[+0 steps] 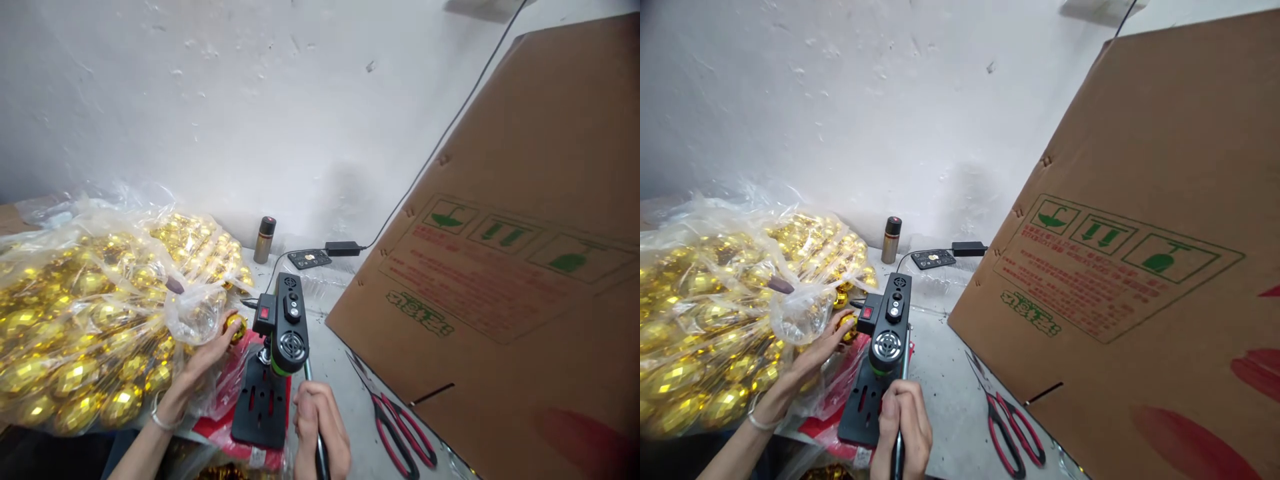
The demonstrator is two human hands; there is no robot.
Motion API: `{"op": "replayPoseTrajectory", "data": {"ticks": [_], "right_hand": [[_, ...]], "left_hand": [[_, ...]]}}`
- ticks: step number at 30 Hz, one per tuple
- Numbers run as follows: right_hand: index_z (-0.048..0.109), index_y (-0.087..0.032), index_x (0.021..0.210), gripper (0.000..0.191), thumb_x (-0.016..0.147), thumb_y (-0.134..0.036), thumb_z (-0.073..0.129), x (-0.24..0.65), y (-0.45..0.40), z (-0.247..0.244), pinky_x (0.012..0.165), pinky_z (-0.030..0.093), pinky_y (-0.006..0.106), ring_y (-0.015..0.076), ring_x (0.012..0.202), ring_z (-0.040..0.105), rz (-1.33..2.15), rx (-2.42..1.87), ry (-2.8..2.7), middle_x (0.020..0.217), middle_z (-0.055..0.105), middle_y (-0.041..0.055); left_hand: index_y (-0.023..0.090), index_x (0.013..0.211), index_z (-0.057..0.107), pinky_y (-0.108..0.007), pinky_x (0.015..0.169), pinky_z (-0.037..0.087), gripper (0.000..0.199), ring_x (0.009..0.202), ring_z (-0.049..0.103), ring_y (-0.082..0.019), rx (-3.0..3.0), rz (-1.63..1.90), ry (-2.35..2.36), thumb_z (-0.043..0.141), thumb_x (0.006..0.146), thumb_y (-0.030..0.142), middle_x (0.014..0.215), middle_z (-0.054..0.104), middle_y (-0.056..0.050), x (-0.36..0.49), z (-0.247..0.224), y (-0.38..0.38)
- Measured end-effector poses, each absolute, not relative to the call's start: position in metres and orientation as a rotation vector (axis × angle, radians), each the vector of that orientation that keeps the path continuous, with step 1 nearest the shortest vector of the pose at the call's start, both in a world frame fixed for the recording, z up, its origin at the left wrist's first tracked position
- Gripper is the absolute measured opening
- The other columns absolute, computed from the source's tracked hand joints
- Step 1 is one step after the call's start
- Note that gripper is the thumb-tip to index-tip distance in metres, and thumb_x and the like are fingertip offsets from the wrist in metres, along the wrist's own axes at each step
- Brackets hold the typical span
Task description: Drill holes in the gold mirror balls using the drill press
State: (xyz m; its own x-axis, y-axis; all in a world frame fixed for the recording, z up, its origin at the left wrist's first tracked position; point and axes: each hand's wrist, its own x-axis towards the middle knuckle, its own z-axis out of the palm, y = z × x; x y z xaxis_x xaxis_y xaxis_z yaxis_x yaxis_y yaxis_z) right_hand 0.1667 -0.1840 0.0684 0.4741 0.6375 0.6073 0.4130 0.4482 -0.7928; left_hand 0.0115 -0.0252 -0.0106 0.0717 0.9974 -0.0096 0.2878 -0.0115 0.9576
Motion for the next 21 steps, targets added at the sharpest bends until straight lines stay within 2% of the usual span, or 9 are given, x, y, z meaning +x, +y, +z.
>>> {"op": "replayPoseTrajectory", "data": {"ticks": [4,7,13,18,21], "right_hand": [[0.053,-0.023,0.08,0.03,0.108,-0.017,0.044,0.18,-0.184,0.065,0.055,0.036,0.024,0.0098,0.06,0.045,0.142,-1.138,-1.289,0.076,0.051,-0.0028],[0.054,-0.023,0.084,0.027,0.106,-0.013,0.043,0.188,-0.184,0.065,0.053,0.038,0.022,0.0089,0.059,0.046,0.103,-1.115,-1.405,0.077,0.052,-0.0032],[0.055,-0.023,0.087,0.025,0.106,-0.012,0.043,0.19,-0.185,0.067,0.06,0.043,0.02,0.0087,0.065,0.051,0.08,-1.099,-1.406,0.08,0.053,-0.0033],[0.055,-0.023,0.087,0.025,0.106,-0.012,0.043,0.187,-0.185,0.064,0.064,0.044,0.02,0.0086,0.069,0.054,0.1,-1.093,-1.393,0.082,0.053,-0.0029],[0.054,-0.023,0.086,0.026,0.106,-0.012,0.043,0.187,-0.186,0.063,0.065,0.044,0.02,0.0087,0.07,0.054,0.106,-1.091,-1.391,0.082,0.053,-0.0029]], "left_hand": [[0.022,0.139,0.061,-0.048,0.109,0.054,0.062,0.122,0.071,-0.034,1.549,0.852,1.389,0.056,0.091,0.061,0.13,0.076,-0.011,0.007,-0.012,-0.074],[0.024,0.132,0.065,-0.044,0.099,0.059,0.055,0.109,0.076,-0.033,1.688,0.787,1.348,0.063,0.086,0.055,0.119,0.08,-0.008,0.018,-0.018,-0.102],[0.024,0.131,0.065,-0.045,0.097,0.061,0.051,0.112,0.076,-0.034,1.894,0.775,1.305,0.07,0.082,0.035,0.124,0.078,-0.012,0.038,-0.036,-0.117],[0.018,0.136,0.063,-0.05,0.098,0.06,0.055,0.116,0.073,-0.038,2.026,0.616,1.35,0.069,0.082,0.03,0.13,0.072,-0.019,0.049,-0.031,-0.114],[0.018,0.135,0.064,-0.049,0.096,0.06,0.055,0.115,0.073,-0.039,2.08,0.522,1.394,0.071,0.081,0.028,0.131,0.07,-0.02,0.053,-0.026,-0.117]]}}
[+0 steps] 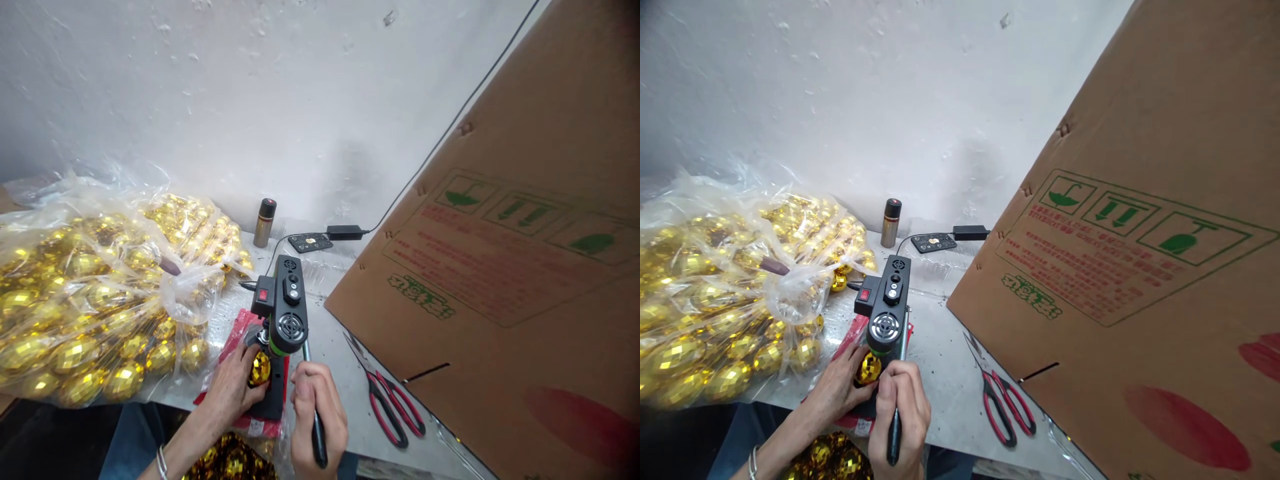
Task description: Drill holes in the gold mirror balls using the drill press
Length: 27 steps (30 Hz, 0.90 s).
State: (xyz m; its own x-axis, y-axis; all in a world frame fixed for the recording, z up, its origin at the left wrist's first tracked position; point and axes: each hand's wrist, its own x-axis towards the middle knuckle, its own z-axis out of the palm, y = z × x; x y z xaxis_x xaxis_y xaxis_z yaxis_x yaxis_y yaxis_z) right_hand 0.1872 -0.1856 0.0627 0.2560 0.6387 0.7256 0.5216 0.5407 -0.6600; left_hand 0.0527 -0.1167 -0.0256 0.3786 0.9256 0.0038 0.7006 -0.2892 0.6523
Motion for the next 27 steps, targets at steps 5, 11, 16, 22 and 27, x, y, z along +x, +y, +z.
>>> {"op": "replayPoseTrajectory", "data": {"ticks": [5,11,16,22,27], "right_hand": [[0.055,-0.023,0.086,0.026,0.105,-0.01,0.043,0.189,-0.185,0.061,0.066,0.044,0.021,0.0091,0.072,0.055,0.11,-1.084,-1.407,0.082,0.054,-0.0023],[0.055,-0.022,0.083,0.028,0.105,-0.009,0.044,0.183,-0.188,0.066,0.065,0.043,0.024,0.0107,0.071,0.054,0.136,-1.089,-1.343,0.081,0.055,-0.0011],[0.055,-0.023,0.082,0.029,0.105,-0.009,0.044,0.172,-0.192,0.073,0.067,0.042,0.026,0.0125,0.073,0.053,0.216,-1.129,-1.222,0.082,0.056,-0.0008],[0.054,-0.024,0.082,0.031,0.106,-0.009,0.04,0.172,-0.194,0.058,0.071,0.043,0.026,0.012,0.073,0.056,0.172,-1.172,-1.244,0.084,0.059,-0.0019],[0.053,-0.024,0.082,0.029,0.104,-0.009,0.041,0.176,-0.191,0.044,0.07,0.042,0.027,0.0123,0.07,0.057,0.079,-1.143,-1.27,0.082,0.059,-0.0024]], "left_hand": [[0.016,0.13,0.066,-0.048,0.09,0.06,0.05,0.109,0.073,-0.04,2.089,0.479,1.435,0.071,0.082,0.03,0.127,0.069,-0.02,0.056,-0.021,-0.12],[0.024,0.124,0.07,-0.047,0.093,0.056,0.048,0.111,0.068,-0.036,2.099,0.674,1.398,0.078,0.077,0.032,0.119,0.07,-0.012,0.064,-0.034,-0.116],[0.022,0.116,0.072,-0.054,0.096,0.051,0.045,0.107,0.067,-0.038,2.047,0.773,1.381,0.079,0.075,0.037,0.111,0.073,-0.012,0.07,-0.05,-0.115],[0.022,0.118,0.071,-0.054,0.098,0.049,0.05,0.108,0.068,-0.038,2.005,0.759,1.382,0.08,0.072,0.036,0.114,0.076,-0.012,0.07,-0.051,-0.116],[0.021,0.115,0.072,-0.054,0.097,0.05,0.048,0.106,0.068,-0.039,1.997,0.782,1.386,0.082,0.071,0.037,0.111,0.076,-0.012,0.072,-0.053,-0.116]]}}
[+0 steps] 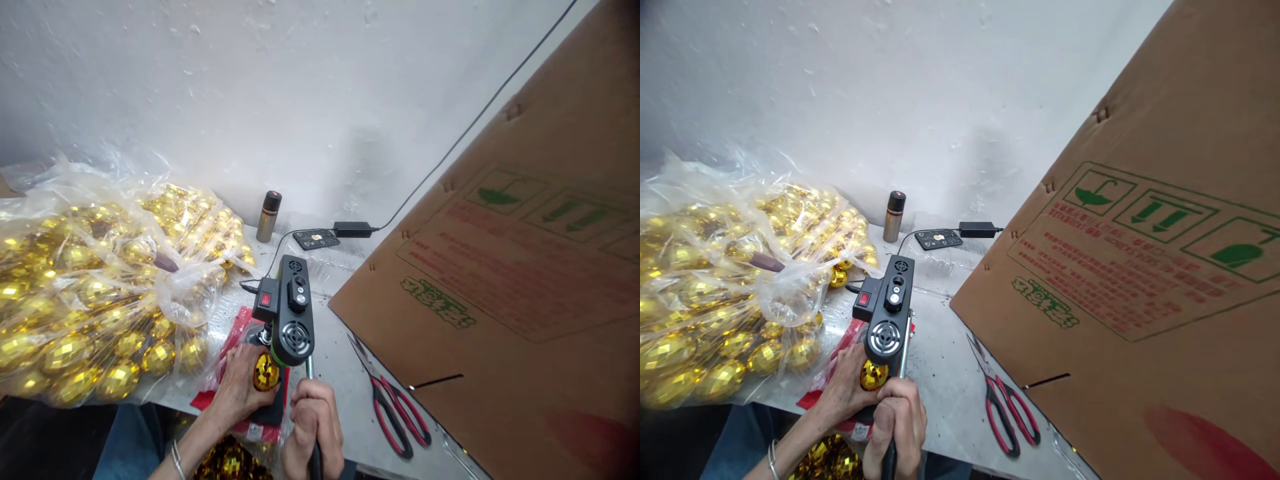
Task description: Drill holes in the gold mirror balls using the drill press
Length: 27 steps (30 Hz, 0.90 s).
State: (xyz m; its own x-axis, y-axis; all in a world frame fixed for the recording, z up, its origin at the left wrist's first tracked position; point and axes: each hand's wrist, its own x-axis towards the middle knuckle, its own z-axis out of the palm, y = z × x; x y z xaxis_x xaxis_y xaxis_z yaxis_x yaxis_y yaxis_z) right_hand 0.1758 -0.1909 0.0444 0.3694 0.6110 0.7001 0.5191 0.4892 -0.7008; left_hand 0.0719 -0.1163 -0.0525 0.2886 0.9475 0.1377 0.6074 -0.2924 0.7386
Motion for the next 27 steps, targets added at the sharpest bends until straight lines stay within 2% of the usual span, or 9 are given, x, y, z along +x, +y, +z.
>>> {"op": "replayPoseTrajectory", "data": {"ticks": [3,8,11,14,21,27], "right_hand": [[0.053,-0.024,0.082,0.029,0.104,-0.01,0.04,0.175,-0.189,0.041,0.075,0.044,0.028,0.0127,0.072,0.057,0.056,-1.136,-1.273,0.081,0.059,-0.0027],[0.051,-0.024,0.082,0.03,0.106,-0.013,0.037,0.171,-0.189,0.037,0.099,0.046,0.036,0.0134,0.075,0.057,0.021,-1.174,-1.233,0.083,0.058,-0.0031],[0.052,-0.025,0.084,0.029,0.105,-0.011,0.038,0.17,-0.19,0.033,0.104,0.045,0.037,0.0136,0.074,0.056,0.058,-1.181,-1.222,0.082,0.058,-0.0037],[0.053,-0.026,0.084,0.028,0.104,-0.011,0.039,0.173,-0.188,0.028,0.102,0.046,0.038,0.0147,0.072,0.055,0.034,-1.181,-1.243,0.08,0.059,-0.0033],[0.053,-0.025,0.08,0.029,0.106,-0.019,0.042,0.183,-0.176,0.017,0.078,0.048,0.03,0.0133,0.067,0.052,-0.11,-1.075,-1.272,0.076,0.055,-0.0042],[0.051,-0.024,0.079,0.03,0.107,-0.021,0.041,0.185,-0.175,0.012,0.08,0.047,0.031,0.013,0.067,0.052,-0.134,-1.074,-1.296,0.076,0.055,-0.0042]], "left_hand": [[0.02,0.114,0.071,-0.054,0.097,0.049,0.048,0.105,0.067,-0.039,1.982,0.765,1.373,0.083,0.071,0.037,0.11,0.075,-0.012,0.072,-0.051,-0.116],[0.02,0.109,0.071,-0.054,0.097,0.049,0.042,0.105,0.067,-0.038,1.973,0.746,1.39,0.08,0.072,0.036,0.106,0.075,-0.011,0.072,-0.046,-0.117],[0.021,0.107,0.071,-0.053,0.097,0.049,0.041,0.105,0.067,-0.038,1.977,0.742,1.402,0.081,0.071,0.037,0.105,0.074,-0.011,0.073,-0.047,-0.117],[0.023,0.108,0.07,-0.052,0.097,0.049,0.041,0.105,0.067,-0.038,1.983,0.755,1.41,0.081,0.07,0.035,0.106,0.074,-0.01,0.075,-0.049,-0.117],[0.021,0.106,0.07,-0.053,0.099,0.047,0.039,0.106,0.067,-0.039,1.956,0.753,1.394,0.079,0.071,0.036,0.106,0.074,-0.011,0.075,-0.047,-0.116],[0.022,0.11,0.07,-0.052,0.097,0.047,0.042,0.106,0.066,-0.038,1.952,0.789,1.378,0.078,0.072,0.035,0.106,0.075,-0.011,0.075,-0.046,-0.117]]}}
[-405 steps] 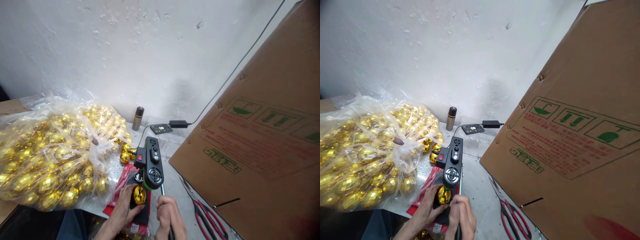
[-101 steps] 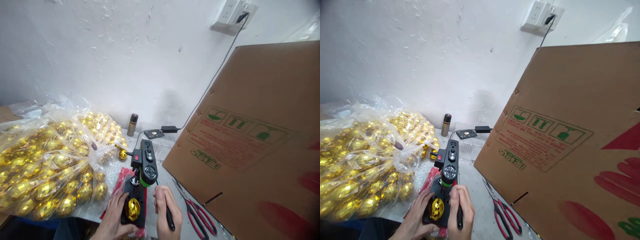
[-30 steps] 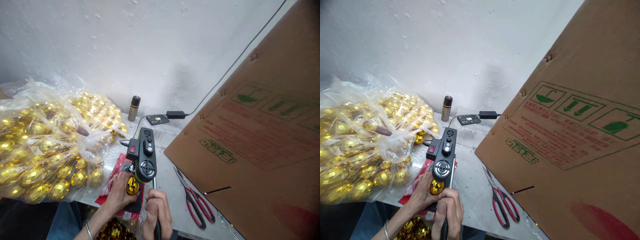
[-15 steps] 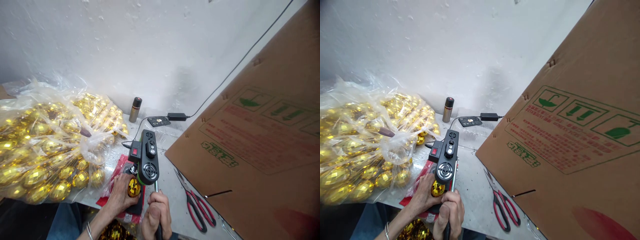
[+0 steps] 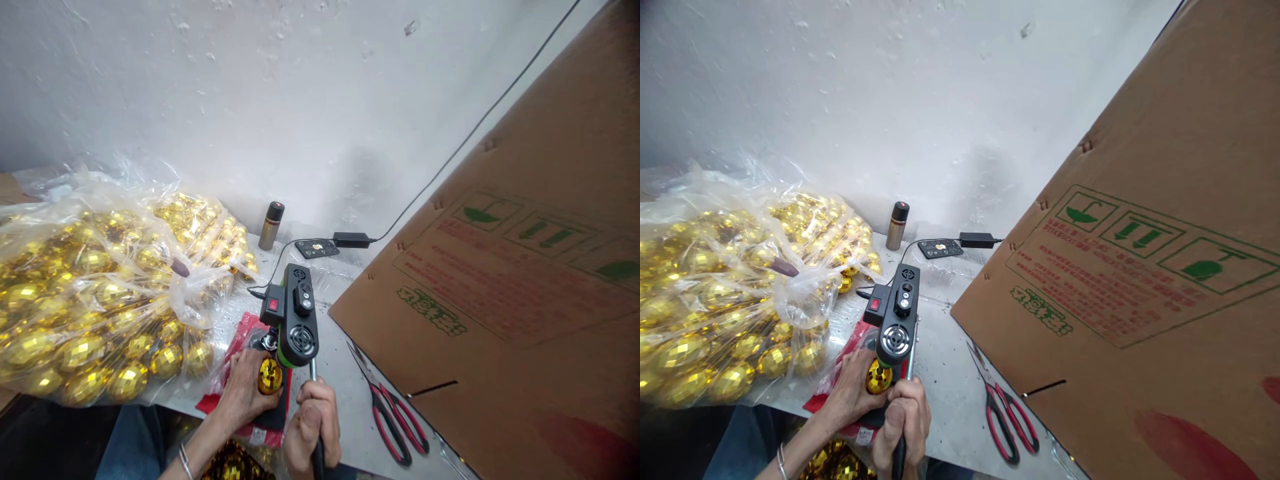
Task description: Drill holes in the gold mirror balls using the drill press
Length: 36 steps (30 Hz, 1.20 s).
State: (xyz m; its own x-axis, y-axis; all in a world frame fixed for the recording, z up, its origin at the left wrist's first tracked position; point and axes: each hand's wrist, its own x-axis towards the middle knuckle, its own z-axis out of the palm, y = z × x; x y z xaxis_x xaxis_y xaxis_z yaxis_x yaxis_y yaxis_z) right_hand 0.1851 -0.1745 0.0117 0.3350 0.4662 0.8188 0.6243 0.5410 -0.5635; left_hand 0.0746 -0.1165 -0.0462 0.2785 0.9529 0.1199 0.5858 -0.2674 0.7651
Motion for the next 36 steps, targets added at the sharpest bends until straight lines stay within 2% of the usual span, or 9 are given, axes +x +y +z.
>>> {"op": "replayPoseTrajectory", "data": {"ticks": [8,14,21,25,30,33,36], "right_hand": [[0.048,-0.025,0.079,0.031,0.108,-0.023,0.039,0.184,-0.17,0.015,0.072,0.045,0.029,0.0132,0.065,0.05,-0.13,-1.054,-1.279,0.073,0.052,-0.0047],[0.044,-0.024,0.077,0.03,0.105,-0.016,0.039,0.185,-0.167,0.011,0.068,0.042,0.029,0.0124,0.064,0.049,-0.138,-1.055,-1.292,0.073,0.05,-0.005],[0.051,-0.023,0.08,0.029,0.106,-0.015,0.039,0.192,-0.166,-0.005,0.077,0.047,0.03,0.012,0.068,0.054,-0.257,-1.009,-1.404,0.076,0.056,-0.0052],[0.05,-0.023,0.077,0.032,0.107,-0.018,0.04,0.195,-0.164,-0.006,0.074,0.049,0.028,0.0112,0.067,0.055,-0.288,-0.974,-1.464,0.076,0.058,-0.0051],[0.047,-0.023,0.079,0.031,0.107,-0.013,0.039,0.194,-0.17,0.04,0.057,0.041,0.022,0.0093,0.061,0.05,-0.192,-1.034,-1.455,0.074,0.052,-0.0045],[0.05,-0.022,0.078,0.03,0.106,-0.012,0.045,0.193,-0.174,0.082,0.054,0.039,0.02,0.0082,0.058,0.049,-0.032,-1.125,-1.425,0.07,0.049,-0.0055],[0.05,-0.022,0.075,0.032,0.106,-0.014,0.046,0.191,-0.174,0.1,0.052,0.038,0.019,0.0073,0.053,0.047,-0.011,-1.105,-1.417,0.066,0.047,-0.0069]], "left_hand": [[0.022,0.111,0.07,-0.052,0.095,0.047,0.043,0.108,0.068,-0.038,1.976,0.84,1.387,0.078,0.069,0.029,0.109,0.076,-0.011,0.078,-0.055,-0.115],[0.022,0.114,0.071,-0.053,0.097,0.048,0.046,0.109,0.068,-0.038,1.999,0.85,1.394,0.079,0.07,0.029,0.11,0.076,-0.011,0.078,-0.056,-0.114],[0.02,0.115,0.071,-0.054,0.098,0.048,0.048,0.111,0.068,-0.039,1.966,0.822,1.372,0.082,0.07,0.031,0.11,0.076,-0.012,0.076,-0.049,-0.115],[0.019,0.116,0.071,-0.056,0.1,0.047,0.048,0.112,0.067,-0.039,1.95,0.795,1.375,0.081,0.07,0.03,0.112,0.076,-0.013,0.076,-0.046,-0.115],[0.018,0.116,0.071,-0.058,0.101,0.049,0.047,0.114,0.068,-0.04,1.98,0.821,1.39,0.082,0.072,0.029,0.115,0.076,-0.014,0.079,-0.049,-0.114],[0.019,0.122,0.071,-0.061,0.103,0.051,0.053,0.117,0.069,-0.04,2.032,0.841,1.386,0.085,0.071,0.026,0.118,0.077,-0.013,0.073,-0.06,-0.121],[0.021,0.133,0.068,-0.061,0.105,0.053,0.072,0.118,0.069,-0.041,2.179,0.859,1.263,0.093,0.07,0.043,0.125,0.076,-0.015,0.055,-0.078,-0.134]]}}
